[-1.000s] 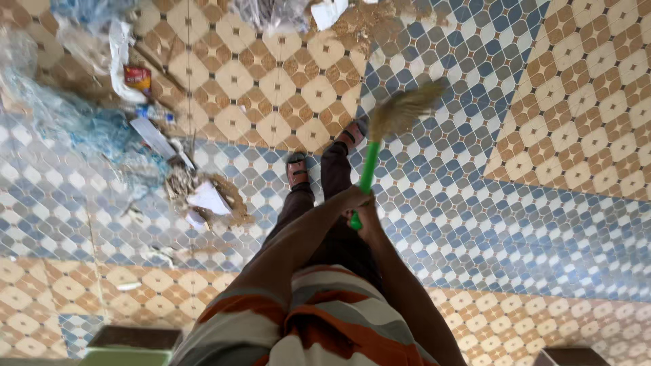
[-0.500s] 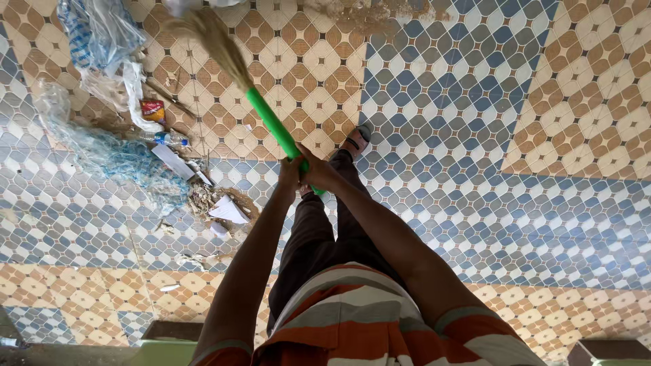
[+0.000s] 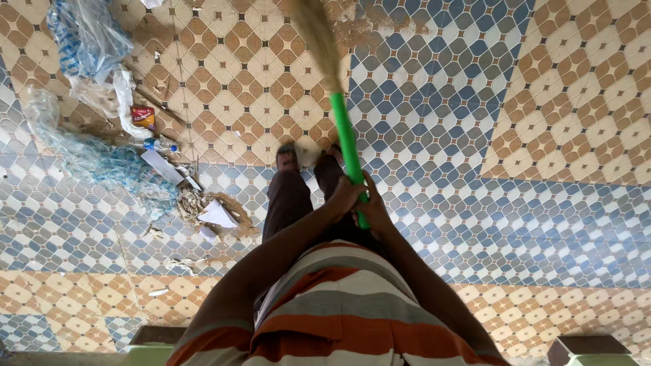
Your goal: The person sweeps debris across a tiled floor using a broom, moving plastic bottles, paper, and other trash into a pile.
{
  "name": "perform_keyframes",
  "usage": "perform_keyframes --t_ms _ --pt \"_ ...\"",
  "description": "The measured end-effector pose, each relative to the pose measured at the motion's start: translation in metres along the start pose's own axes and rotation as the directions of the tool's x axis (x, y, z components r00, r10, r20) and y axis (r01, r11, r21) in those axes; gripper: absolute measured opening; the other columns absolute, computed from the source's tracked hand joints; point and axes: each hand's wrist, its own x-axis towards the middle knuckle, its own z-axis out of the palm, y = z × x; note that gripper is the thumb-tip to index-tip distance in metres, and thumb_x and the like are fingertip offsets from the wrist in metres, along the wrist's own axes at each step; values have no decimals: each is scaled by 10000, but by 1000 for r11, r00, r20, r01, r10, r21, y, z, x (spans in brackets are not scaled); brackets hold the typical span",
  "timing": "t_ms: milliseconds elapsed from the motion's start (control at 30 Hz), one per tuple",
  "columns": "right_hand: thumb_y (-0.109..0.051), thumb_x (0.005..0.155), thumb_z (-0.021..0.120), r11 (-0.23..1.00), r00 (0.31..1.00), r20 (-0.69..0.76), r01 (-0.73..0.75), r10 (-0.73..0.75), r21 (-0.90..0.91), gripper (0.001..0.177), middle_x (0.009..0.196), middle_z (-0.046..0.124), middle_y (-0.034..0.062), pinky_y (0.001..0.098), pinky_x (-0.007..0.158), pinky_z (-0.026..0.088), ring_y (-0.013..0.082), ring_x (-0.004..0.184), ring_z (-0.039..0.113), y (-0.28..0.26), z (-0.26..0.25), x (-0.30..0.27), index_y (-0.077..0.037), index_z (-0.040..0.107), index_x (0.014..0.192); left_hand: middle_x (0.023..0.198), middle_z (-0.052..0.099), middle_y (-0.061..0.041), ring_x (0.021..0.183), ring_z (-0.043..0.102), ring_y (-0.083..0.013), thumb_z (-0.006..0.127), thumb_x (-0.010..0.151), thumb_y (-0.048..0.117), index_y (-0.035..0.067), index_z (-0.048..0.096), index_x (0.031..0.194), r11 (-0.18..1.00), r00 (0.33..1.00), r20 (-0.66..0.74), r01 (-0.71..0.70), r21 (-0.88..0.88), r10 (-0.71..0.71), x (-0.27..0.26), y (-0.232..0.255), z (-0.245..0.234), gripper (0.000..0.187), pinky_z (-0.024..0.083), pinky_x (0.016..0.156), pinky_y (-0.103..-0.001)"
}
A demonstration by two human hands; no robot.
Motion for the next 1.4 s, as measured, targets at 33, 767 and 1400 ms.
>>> perform_keyframes --t_ms 33,767,1400 --pt "32 826 642 999 993 -116 17 -13 38 990 741 625 112 311 413 486 172 506 593 9 -10 4 -287 180 1641 885 651 -115 731 677 -221 722 802 177 7 540 1124 1000 992 124 -21 21 18 9 2 14 407 572 541 -340" --pt "-62 900 579 973 974 -67 -208 216 103 828 875 645 83 310 435 471 165 561 600 74 65 162 -281 178 1590 985 683 -97 822 652 -180 753 853 194 11 636 1183 982 984 68 170 -83 -164 91 -36 -101 395 516 683 -321" --pt "78 843 599 969 966 -233 58 -116 -242 914 1113 691 156 326 477 519 175 665 682 -57 92 108 -216 246 1634 1178 615 -318 1001 689 -404 641 1050 331 46 479 1339 776 893 122 -438 453 433 74 4 -88 436 597 821 -454"
